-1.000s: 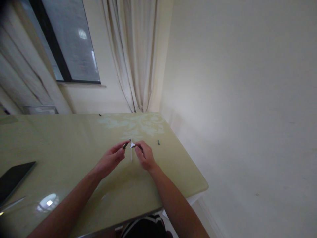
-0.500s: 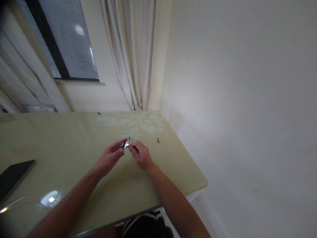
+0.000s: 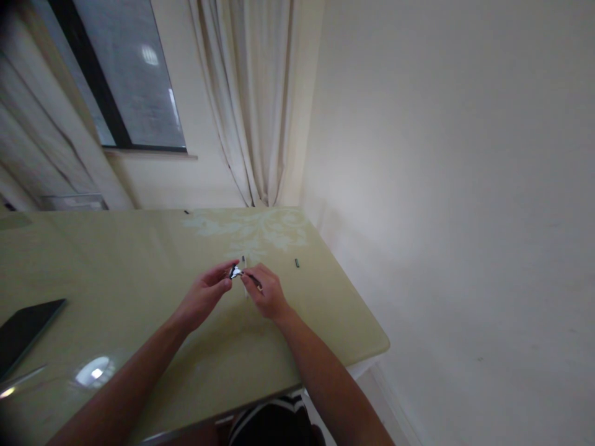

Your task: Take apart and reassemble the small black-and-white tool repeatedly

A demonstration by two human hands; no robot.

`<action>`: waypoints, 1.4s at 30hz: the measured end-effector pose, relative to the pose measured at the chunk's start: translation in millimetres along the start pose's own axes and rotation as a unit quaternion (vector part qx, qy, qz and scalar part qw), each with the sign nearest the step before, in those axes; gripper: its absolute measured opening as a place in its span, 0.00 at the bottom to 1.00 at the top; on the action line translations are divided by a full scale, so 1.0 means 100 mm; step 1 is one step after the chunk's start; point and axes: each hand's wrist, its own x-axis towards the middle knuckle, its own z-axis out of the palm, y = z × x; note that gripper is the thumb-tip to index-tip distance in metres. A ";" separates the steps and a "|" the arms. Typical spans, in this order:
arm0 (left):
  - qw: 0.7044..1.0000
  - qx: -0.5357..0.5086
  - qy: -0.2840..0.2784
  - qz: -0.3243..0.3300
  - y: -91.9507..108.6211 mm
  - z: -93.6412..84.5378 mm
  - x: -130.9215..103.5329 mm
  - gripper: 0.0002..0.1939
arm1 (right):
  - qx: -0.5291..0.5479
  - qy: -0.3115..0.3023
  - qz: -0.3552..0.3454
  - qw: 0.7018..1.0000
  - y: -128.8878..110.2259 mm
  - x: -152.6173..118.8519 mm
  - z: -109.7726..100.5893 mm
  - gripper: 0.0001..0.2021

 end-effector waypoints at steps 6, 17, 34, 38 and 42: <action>0.999 0.042 0.010 0.022 -0.01 -0.03 0.02 0.27 | -0.003 -0.006 -0.014 1.000 0.00 0.00 -0.03 0.13; 0.993 0.095 0.001 0.069 0.11 0.01 -0.04 0.22 | 0.006 -0.040 0.001 0.999 0.00 0.00 -0.04 0.14; 0.993 0.105 -0.013 0.050 0.03 0.00 -0.03 0.27 | 0.058 0.021 0.019 0.998 0.02 0.01 0.02 0.11; 0.994 0.100 -0.013 0.048 0.04 -0.02 -0.02 0.28 | 0.046 0.005 0.030 0.999 0.02 0.01 0.01 0.12; 0.992 0.112 -0.035 0.047 0.09 -0.05 -0.02 0.28 | 0.044 -0.012 0.020 0.999 0.02 0.01 -0.01 0.13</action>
